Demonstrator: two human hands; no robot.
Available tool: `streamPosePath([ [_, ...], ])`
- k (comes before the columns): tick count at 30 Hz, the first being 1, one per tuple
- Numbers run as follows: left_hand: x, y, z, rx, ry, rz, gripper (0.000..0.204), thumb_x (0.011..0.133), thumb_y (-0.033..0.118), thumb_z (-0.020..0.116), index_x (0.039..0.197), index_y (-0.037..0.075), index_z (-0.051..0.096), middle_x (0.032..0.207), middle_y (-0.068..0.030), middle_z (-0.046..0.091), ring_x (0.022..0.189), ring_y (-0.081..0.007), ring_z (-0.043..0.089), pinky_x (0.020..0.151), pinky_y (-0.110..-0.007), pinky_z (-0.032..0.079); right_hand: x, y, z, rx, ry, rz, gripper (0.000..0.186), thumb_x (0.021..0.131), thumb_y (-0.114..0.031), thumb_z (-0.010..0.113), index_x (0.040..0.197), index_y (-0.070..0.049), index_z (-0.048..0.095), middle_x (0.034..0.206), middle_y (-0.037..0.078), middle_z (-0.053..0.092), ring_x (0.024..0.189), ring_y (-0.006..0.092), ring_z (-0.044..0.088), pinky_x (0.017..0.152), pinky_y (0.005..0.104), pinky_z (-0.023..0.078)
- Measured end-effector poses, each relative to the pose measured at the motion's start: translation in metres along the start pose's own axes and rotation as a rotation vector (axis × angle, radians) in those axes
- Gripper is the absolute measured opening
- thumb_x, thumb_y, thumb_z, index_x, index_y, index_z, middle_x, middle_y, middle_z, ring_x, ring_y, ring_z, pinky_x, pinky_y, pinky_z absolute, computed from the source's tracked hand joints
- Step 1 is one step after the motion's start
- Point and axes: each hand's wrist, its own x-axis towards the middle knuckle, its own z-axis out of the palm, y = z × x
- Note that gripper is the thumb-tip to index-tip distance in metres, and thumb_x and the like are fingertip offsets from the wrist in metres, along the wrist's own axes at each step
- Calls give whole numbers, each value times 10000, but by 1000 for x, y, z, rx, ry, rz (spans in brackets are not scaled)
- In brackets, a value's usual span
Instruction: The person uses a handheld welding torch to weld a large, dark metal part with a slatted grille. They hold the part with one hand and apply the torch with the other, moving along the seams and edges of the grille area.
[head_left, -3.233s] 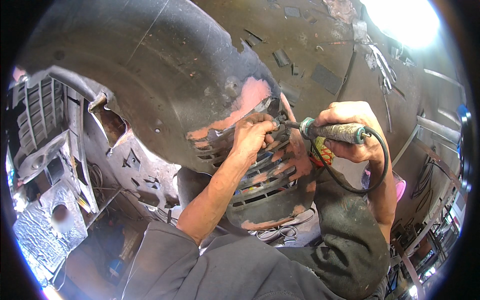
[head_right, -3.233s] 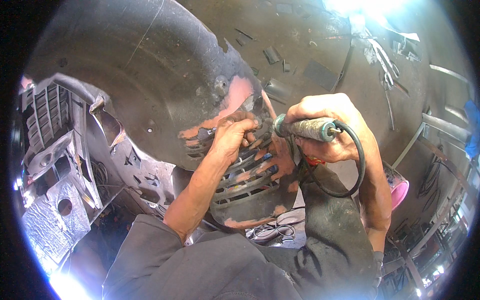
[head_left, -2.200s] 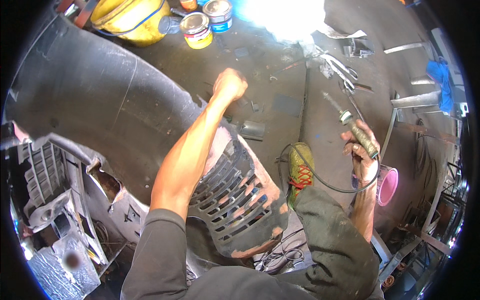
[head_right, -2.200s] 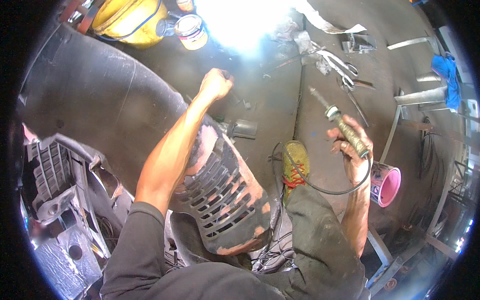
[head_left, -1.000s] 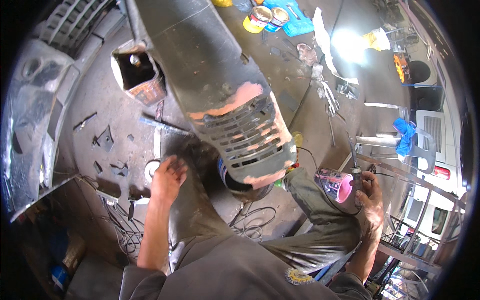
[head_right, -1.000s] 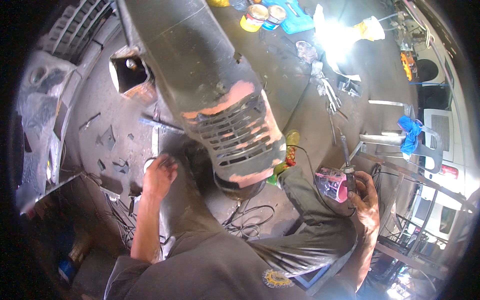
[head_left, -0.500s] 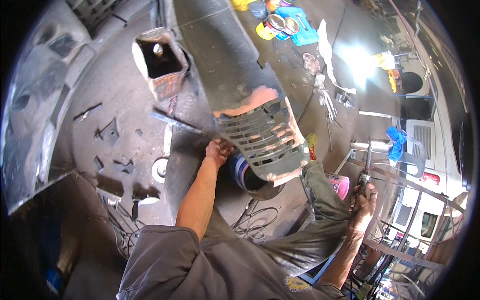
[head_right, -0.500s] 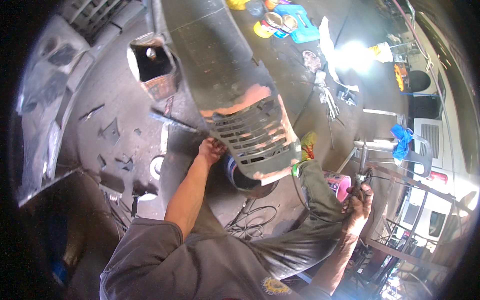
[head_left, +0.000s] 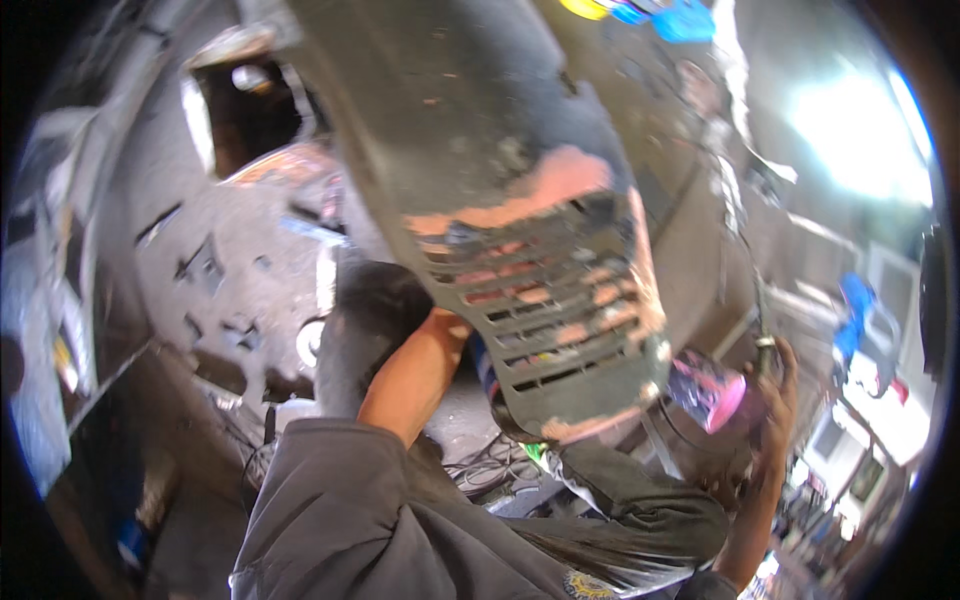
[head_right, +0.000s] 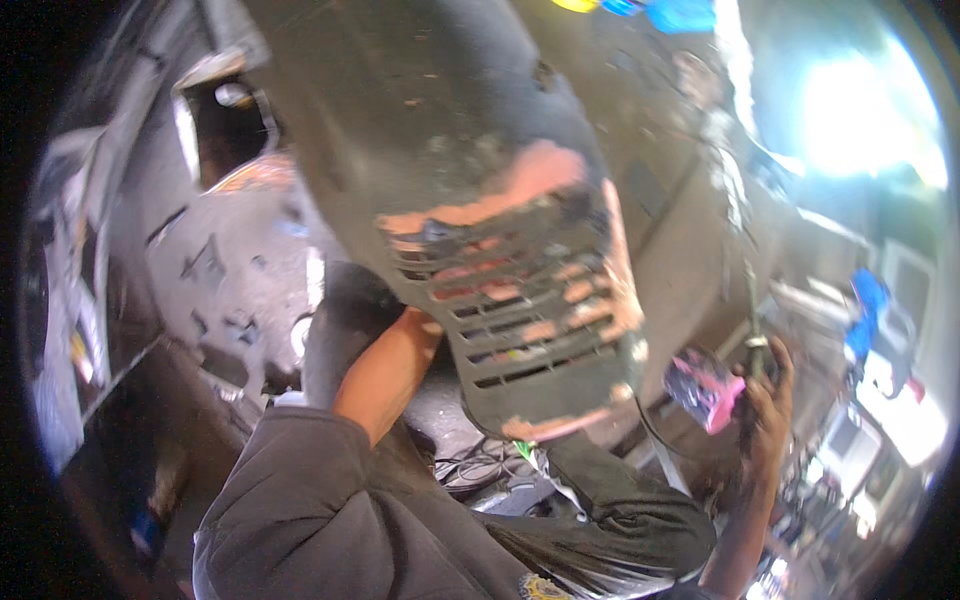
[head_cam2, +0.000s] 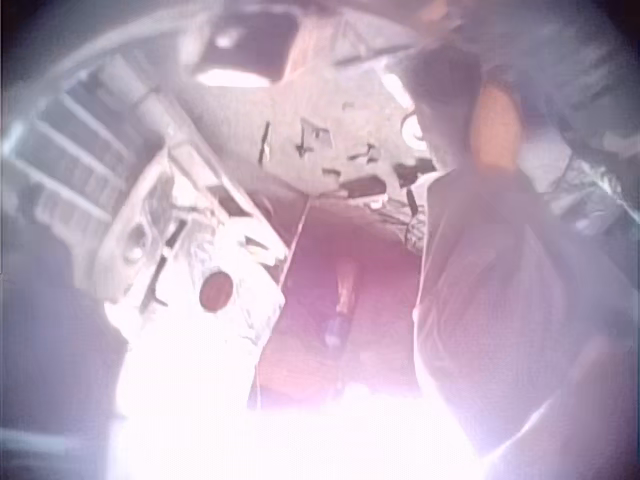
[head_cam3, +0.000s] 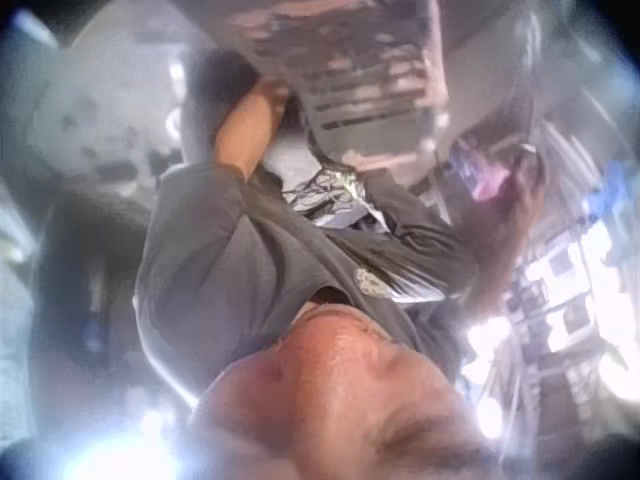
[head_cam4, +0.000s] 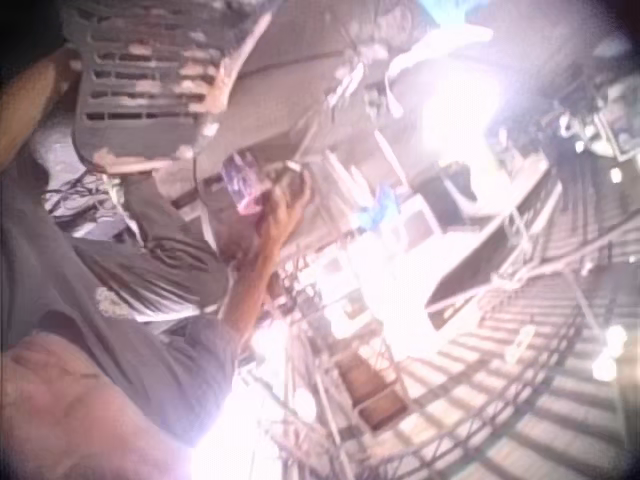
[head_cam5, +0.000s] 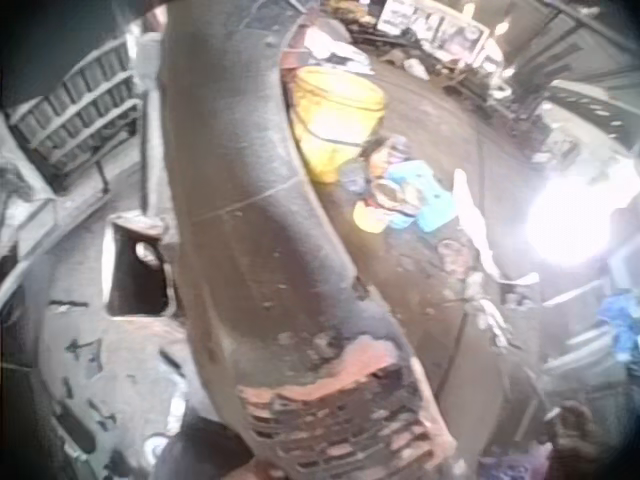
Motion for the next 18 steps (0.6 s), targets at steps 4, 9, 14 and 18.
streamPosePath([
  [4,-30,-11,9,471,64,143,236,925,230,544,1045,55,646,970,-148,702,821,-330,698,604,-415,551,61,42,-33,291,-152,-4,598,899,-188,649,1445,-166,408,1112,124,613,618,62,504,514,201,434],
  [9,-30,29,14,1054,63,607,233,918,229,550,1033,53,648,961,-153,703,815,-334,698,606,-418,552,83,79,-35,370,-140,-71,567,870,-313,719,1347,-97,503,1090,108,609,707,103,555,571,215,462],
  [14,-8,45,58,1462,-55,929,230,911,229,555,1022,51,650,952,-158,703,809,-338,698,607,-422,552,86,88,-70,456,-225,-170,595,869,-448,663,1304,-56,560,1015,121,646,782,144,609,708,234,494],
  [18,20,62,85,1654,-130,1012,228,905,228,560,1013,49,651,944,-161,704,805,-341,697,609,-424,553,44,75,-46,342,-120,-293,526,815,-61,538,1342,-67,551,882,113,675,737,164,621,701,283,514],
])
